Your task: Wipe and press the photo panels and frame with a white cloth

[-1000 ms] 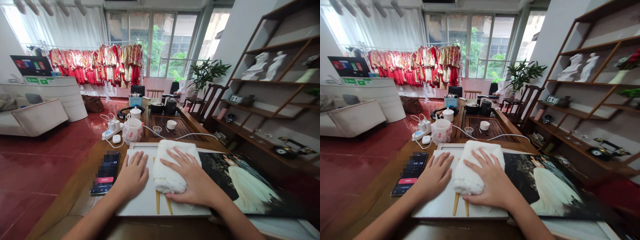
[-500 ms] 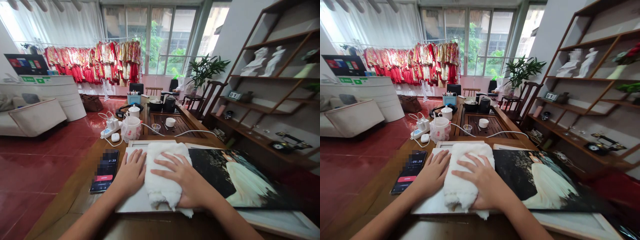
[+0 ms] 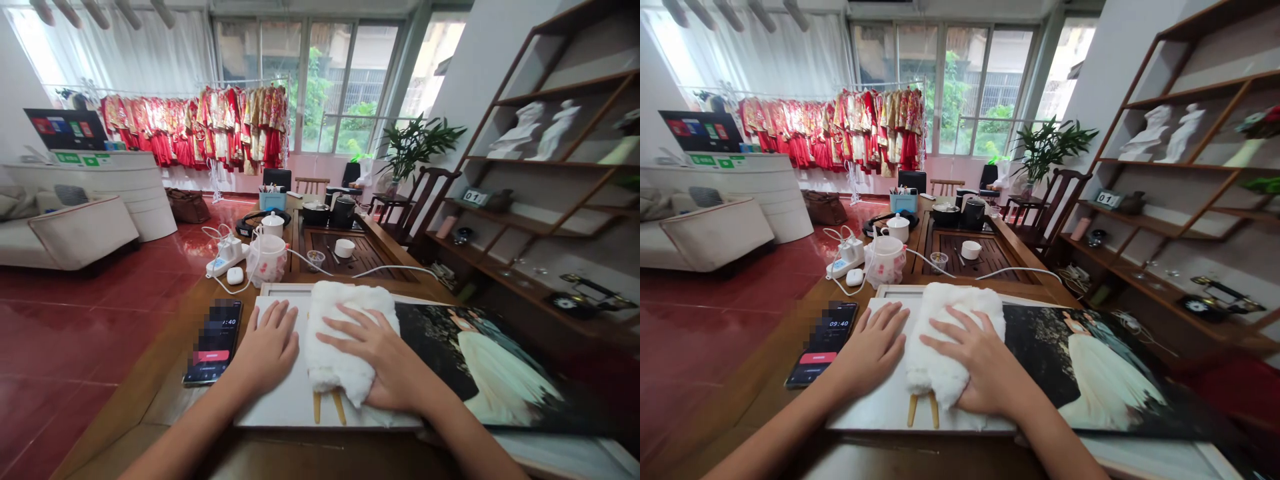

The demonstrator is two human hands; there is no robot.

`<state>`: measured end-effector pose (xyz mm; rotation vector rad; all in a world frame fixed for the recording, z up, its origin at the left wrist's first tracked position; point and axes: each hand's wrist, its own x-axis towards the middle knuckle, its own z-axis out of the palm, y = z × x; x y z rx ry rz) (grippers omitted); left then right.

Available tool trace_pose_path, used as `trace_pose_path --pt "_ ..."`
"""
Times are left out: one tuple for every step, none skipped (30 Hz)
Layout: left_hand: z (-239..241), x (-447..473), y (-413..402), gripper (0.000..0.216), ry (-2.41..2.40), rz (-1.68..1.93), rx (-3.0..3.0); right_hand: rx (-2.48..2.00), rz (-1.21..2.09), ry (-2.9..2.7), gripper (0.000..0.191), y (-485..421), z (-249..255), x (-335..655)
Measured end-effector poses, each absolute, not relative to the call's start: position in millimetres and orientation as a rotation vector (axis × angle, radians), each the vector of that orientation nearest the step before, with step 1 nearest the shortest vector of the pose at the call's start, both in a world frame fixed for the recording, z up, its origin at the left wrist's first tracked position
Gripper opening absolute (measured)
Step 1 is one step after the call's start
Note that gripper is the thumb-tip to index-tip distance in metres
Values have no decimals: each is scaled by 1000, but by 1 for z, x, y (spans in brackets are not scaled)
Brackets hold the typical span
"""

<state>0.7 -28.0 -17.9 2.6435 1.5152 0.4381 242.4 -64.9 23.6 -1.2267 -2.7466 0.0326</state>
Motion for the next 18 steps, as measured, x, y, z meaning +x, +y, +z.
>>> trace_pose_path --pt "-17 1 -28 47 1514 428 2648 -1173 65 -2775 78 -67 24 240" --pt "-17 1 -29 47 1512 417 2655 -1123 94 -2800 79 -68 24 237" --pt "-16 0 -29 47 1509 406 2661 -1078 120 -2819 79 -69 24 235" --pt "-16 0 -29 46 1508 396 2667 -1042 145 -2834 79 -69 25 234" --pt "-15 0 -29 46 1507 387 2670 -1024 162 -2839 77 -68 25 233" --pt "-15 0 -29 46 1510 382 2670 -1028 169 -2834 76 -67 26 234" --pt "-15 0 -28 46 1514 381 2666 -1048 166 -2823 74 -66 26 235" --pt "-15 0 -28 47 1518 382 2660 -1083 152 -2803 73 -65 27 237" --pt "-16 1 -28 47 1520 385 2655 -1129 128 -2778 72 -63 27 240" --pt "-16 1 -28 48 1522 391 2650 -1187 93 -2743 72 -61 27 243" --pt "-17 1 -27 48 1523 396 2646 -1253 50 -2699 71 -59 26 246" --pt "-17 1 -27 48 1522 401 2644 -1320 5 -2651 70 -58 25 249" --pt "-18 1 -27 48 1521 405 2644 -1384 -40 -2602 69 -56 24 252" --pt "-18 1 -28 48 1520 408 2644 -1437 -77 -2562 68 -55 23 255" --pt "-18 1 -28 48 1519 411 2643 -1472 -104 -2538 67 -54 22 257" --pt "-18 1 -28 48 1519 414 2642 -1485 -118 -2533 67 -54 21 258" --pt "-18 1 -28 48 1518 416 2641 -1475 -116 -2549 68 -54 20 259" --pt "-18 1 -28 48 1519 419 2638 -1444 -99 -2581 69 -55 20 258"
